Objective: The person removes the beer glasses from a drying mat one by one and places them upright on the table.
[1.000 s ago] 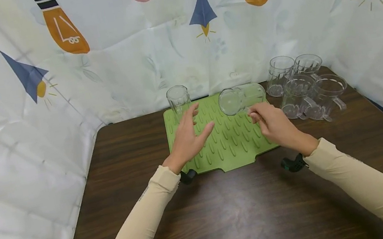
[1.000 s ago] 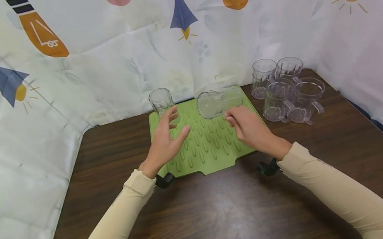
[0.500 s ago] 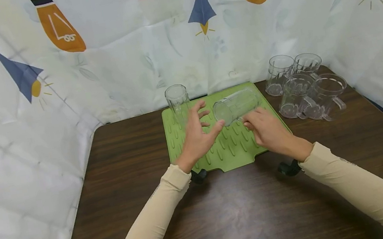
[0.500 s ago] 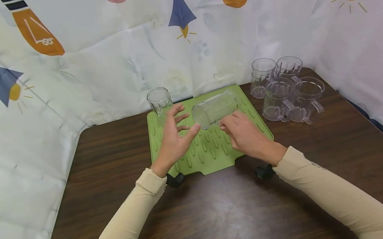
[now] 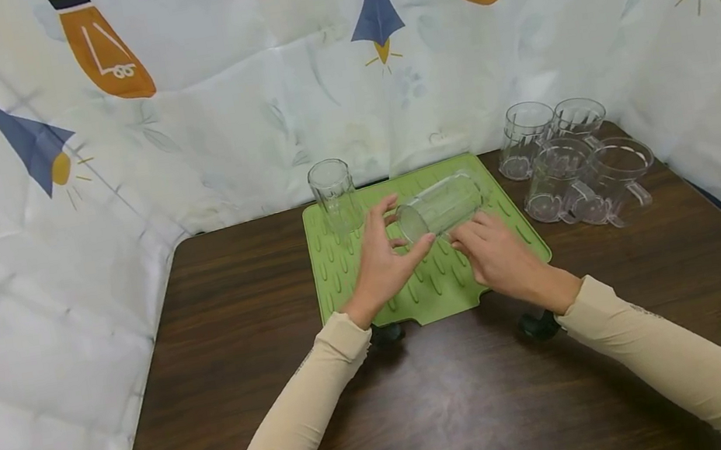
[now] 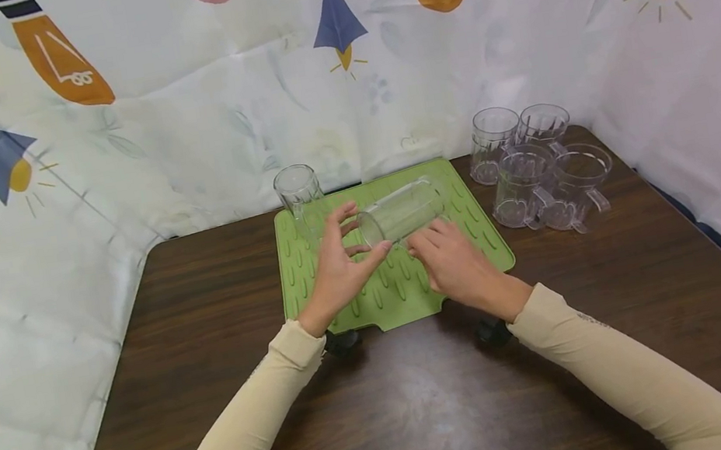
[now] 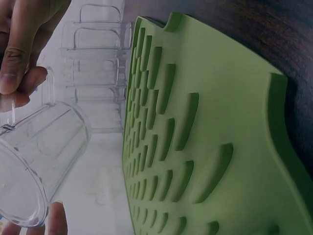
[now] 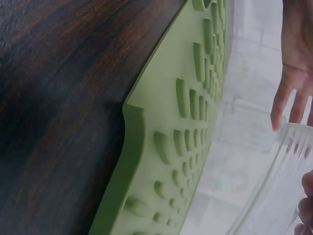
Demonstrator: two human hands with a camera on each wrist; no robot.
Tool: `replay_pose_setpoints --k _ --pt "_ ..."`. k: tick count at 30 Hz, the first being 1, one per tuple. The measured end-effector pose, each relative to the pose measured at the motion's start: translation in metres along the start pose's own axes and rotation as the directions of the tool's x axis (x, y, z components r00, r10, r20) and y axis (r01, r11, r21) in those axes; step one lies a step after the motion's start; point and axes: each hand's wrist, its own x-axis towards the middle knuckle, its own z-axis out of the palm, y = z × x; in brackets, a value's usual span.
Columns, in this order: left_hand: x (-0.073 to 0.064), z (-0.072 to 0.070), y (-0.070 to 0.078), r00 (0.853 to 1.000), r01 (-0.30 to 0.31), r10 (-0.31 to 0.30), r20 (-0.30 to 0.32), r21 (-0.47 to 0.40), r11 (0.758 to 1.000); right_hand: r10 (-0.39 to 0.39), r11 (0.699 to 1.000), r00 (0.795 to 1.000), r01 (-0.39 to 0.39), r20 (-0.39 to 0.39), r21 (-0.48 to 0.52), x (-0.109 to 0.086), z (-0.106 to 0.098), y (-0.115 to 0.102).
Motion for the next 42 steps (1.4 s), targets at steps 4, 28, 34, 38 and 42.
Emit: replay_pose_setpoints --k 4,28,34,38,42 --pt "0.001 0.003 -0.003 1.0 0.005 -0.005 -0.002 0.025 1.0 0.01 1.0 1.0 -0.01 0.002 -0.01 -0.001 0.001 -0.002" --pt "0.003 0.008 -0.011 0.999 -0.046 0.045 0.017 0.031 0.998 0.041 0.998 0.999 -0.04 0.011 -0.042 0.0 0.001 -0.009" --pt "0.004 0.008 -0.011 0.997 -0.072 0.073 -0.026 0.035 0.997 0.048 0.998 0.999 -0.048 0.018 -0.041 0.002 -0.001 -0.013" --pt "0.005 0.008 -0.011 0.993 -0.097 0.099 -0.062 0.022 0.995 0.038 0.999 0.999 -0.038 0.009 -0.037 0.004 -0.002 -0.014" --pt "0.005 0.008 -0.01 0.99 -0.11 0.11 -0.085 0.001 0.994 0.03 0.999 0.999 -0.03 -0.014 -0.026 0.005 -0.004 -0.014"
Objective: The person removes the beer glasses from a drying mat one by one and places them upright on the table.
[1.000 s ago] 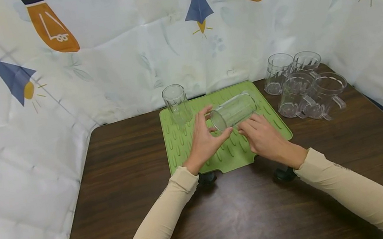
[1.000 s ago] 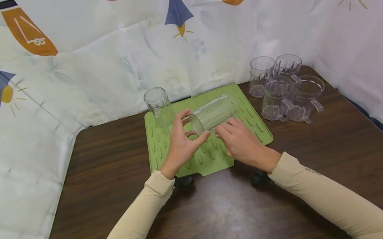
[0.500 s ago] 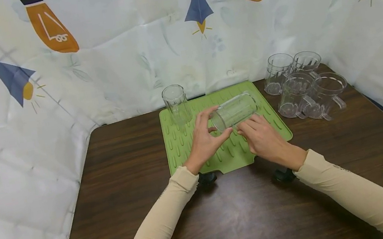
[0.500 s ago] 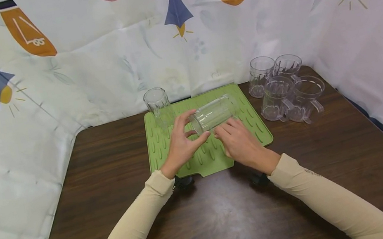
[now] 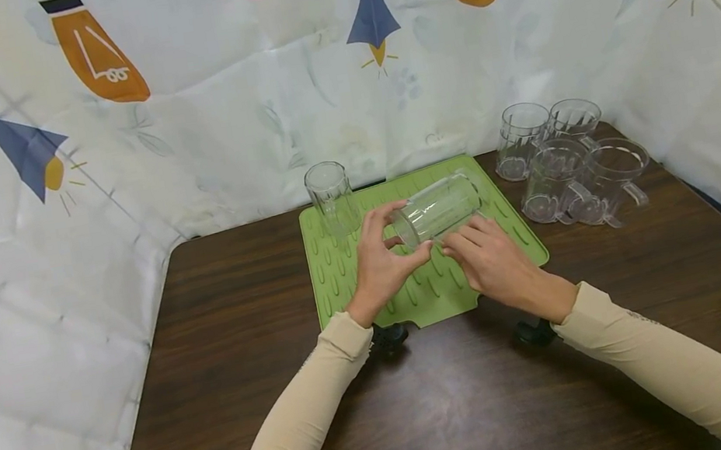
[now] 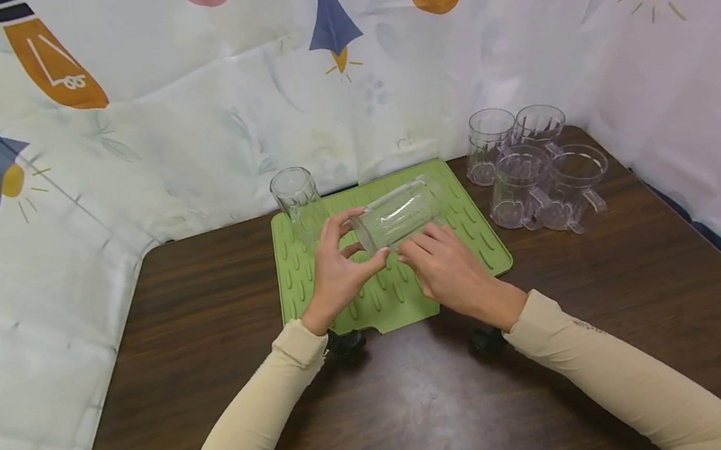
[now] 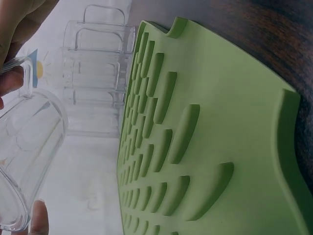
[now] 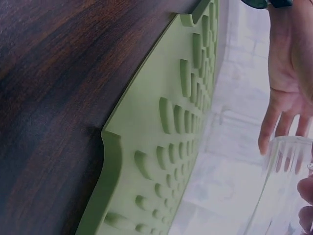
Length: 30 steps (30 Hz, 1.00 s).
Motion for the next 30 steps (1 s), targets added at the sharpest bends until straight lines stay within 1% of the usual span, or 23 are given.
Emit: replay_pose_setpoints --k 9,12,16,19,22,25,27,29,30 --pt "-0.001 -0.004 0.004 1.0 -0.017 0.017 -0.01 -0.012 1.0 -0.003 0.999 0.999 0.004 -0.033 0.038 0.003 -0.005 0.0" --pt "-0.001 -0.004 0.004 1.0 -0.025 0.025 -0.011 -0.019 0.999 -0.003 0.998 0.998 0.006 -0.056 0.062 0.005 -0.008 0.001" --pt "0.001 -0.006 0.005 0.999 -0.042 0.042 -0.014 -0.034 0.999 0.037 0.995 0.993 -0.027 -0.109 0.092 0.008 -0.014 0.003" --pt "0.002 -0.008 0.006 0.998 -0.056 0.055 -0.02 -0.045 0.997 0.108 0.988 0.983 -0.089 -0.15 0.127 0.01 -0.019 0.004" --pt "0.003 -0.01 0.007 0.997 -0.071 0.069 -0.029 -0.049 0.996 0.208 0.967 0.959 -0.173 -0.191 0.185 0.012 -0.022 0.006" --pt "0.003 -0.012 0.008 0.996 -0.08 0.079 -0.037 -0.039 0.996 0.323 0.927 0.921 -0.262 -0.218 0.267 0.013 -0.025 0.008" --pt "0.003 -0.013 0.009 0.996 -0.086 0.085 -0.041 -0.029 0.996 0.403 0.887 0.889 -0.32 -0.218 0.334 0.013 -0.026 0.008" --pt "0.003 -0.014 0.01 0.995 -0.089 0.088 -0.044 -0.021 0.996 0.487 0.828 0.852 -0.381 -0.192 0.411 0.014 -0.029 0.007" --pt "0.004 -0.014 0.01 0.995 -0.091 0.09 -0.047 -0.017 0.996 0.528 0.793 0.831 -0.41 -0.173 0.45 0.014 -0.029 0.006"
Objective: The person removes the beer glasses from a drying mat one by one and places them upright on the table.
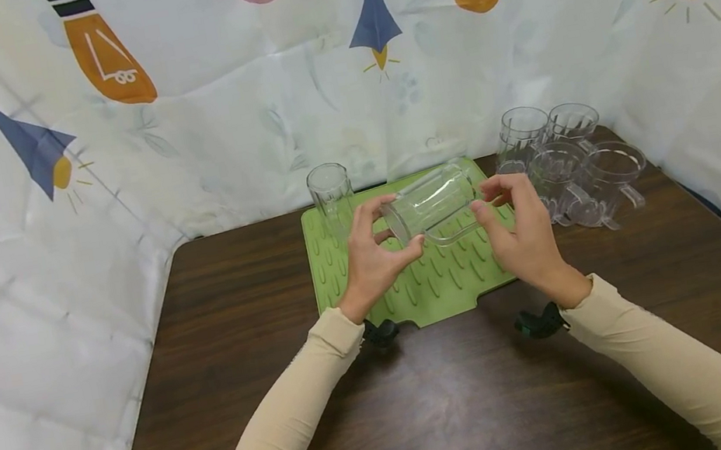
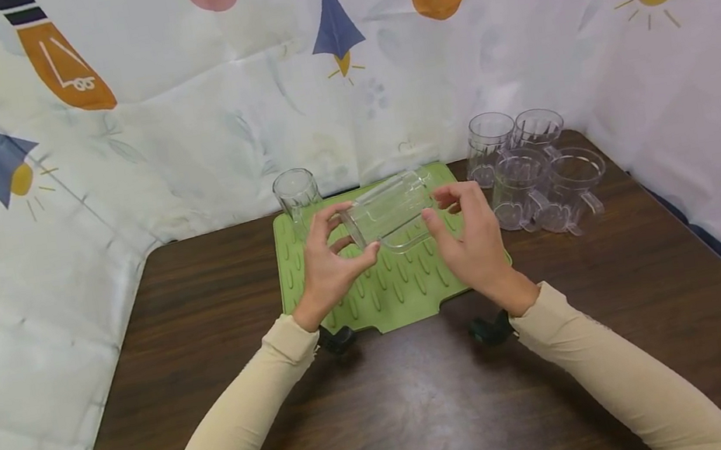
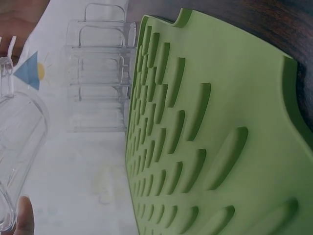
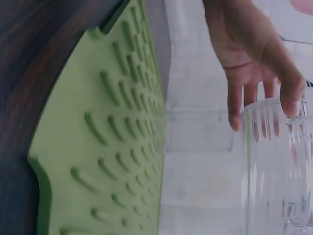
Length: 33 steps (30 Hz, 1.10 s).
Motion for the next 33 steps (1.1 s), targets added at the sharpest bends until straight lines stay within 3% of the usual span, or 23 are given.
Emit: replay_pose_setpoints --k 4,10,15,21,23,26,33 --pt "0.0 -0.001 0.0 1.0 -0.009 0.009 -0.006 0.009 1.0 0.209 0.966 0.978 -0.21 0.024 0.149 -0.002 0.0 -0.002" --pt "0.001 -0.001 0.0 1.0 -0.018 0.018 -0.019 0.008 1.0 0.422 0.851 0.904 -0.42 0.065 0.315 -0.005 0.005 0.0" --pt "0.001 -0.001 -0.001 0.999 -0.026 0.027 -0.028 0.027 0.999 0.506 0.764 0.855 -0.507 0.117 0.398 -0.007 0.01 0.003" --pt "0.003 0.0 -0.001 0.999 -0.042 0.042 -0.026 0.028 0.999 0.56 0.695 0.813 -0.567 0.162 0.443 -0.013 0.015 0.005" --pt "0.004 0.0 -0.001 0.998 -0.05 0.05 -0.026 0.029 0.998 0.579 0.657 0.793 -0.593 0.192 0.466 -0.014 0.017 0.005" --pt "0.005 0.001 -0.001 0.998 -0.055 0.055 -0.03 0.029 0.998 0.589 0.58 0.759 -0.636 0.277 0.51 -0.015 0.018 0.006" --pt "0.006 0.004 -0.003 0.999 -0.046 0.047 -0.024 0.033 0.998 0.579 0.331 0.697 -0.675 0.424 0.659 -0.015 0.017 0.007"
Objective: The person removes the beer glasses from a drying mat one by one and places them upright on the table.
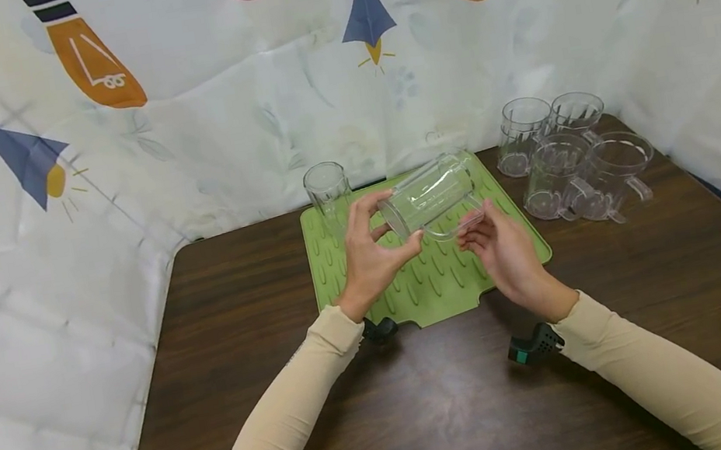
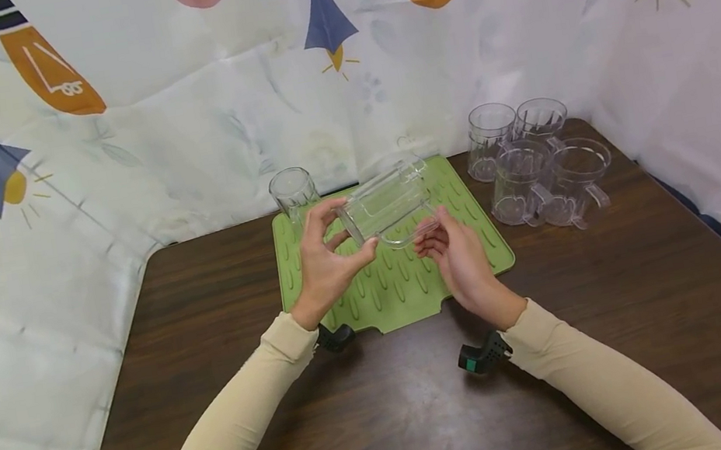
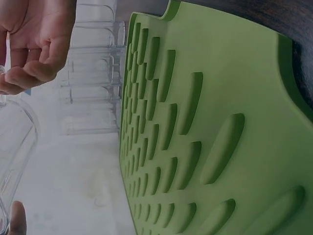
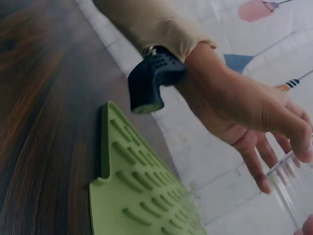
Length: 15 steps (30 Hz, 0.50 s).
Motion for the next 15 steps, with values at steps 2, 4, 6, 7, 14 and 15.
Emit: replay_pose_setpoints --k 2,4,6,7,14,15 --pt "-0.0005 0.0006 -0.0002 1.0 0.003 -0.003 -0.001 0.003 1.0 0.025 0.996 0.999 -0.027 0.02 0.084 -0.0001 0.0012 -0.0012" --pt "-0.0009 0.0013 -0.0008 1.0 0.008 -0.008 -0.002 0.002 1.0 0.053 0.985 0.998 -0.057 0.031 0.166 0.0004 0.0019 -0.0021" --pt "-0.0011 0.0021 -0.002 1.0 0.011 -0.011 -0.003 -0.004 1.0 0.081 0.965 0.996 -0.09 0.043 0.247 0.0008 0.0026 -0.0031" --pt "-0.0012 0.0024 -0.0027 1.0 0.012 -0.012 -0.002 -0.004 1.0 0.096 0.953 0.994 -0.106 0.05 0.285 0.001 0.0028 -0.0035" --pt "-0.0018 0.0035 -0.0064 1.0 0.014 -0.014 0.008 -0.013 1.0 0.14 0.862 0.987 -0.161 0.079 0.48 0.0013 0.0045 -0.0059" --pt "-0.0018 0.0037 -0.0068 1.0 0.015 -0.014 0.01 -0.012 1.0 0.146 0.842 0.986 -0.166 0.079 0.513 0.0012 0.0046 -0.006"
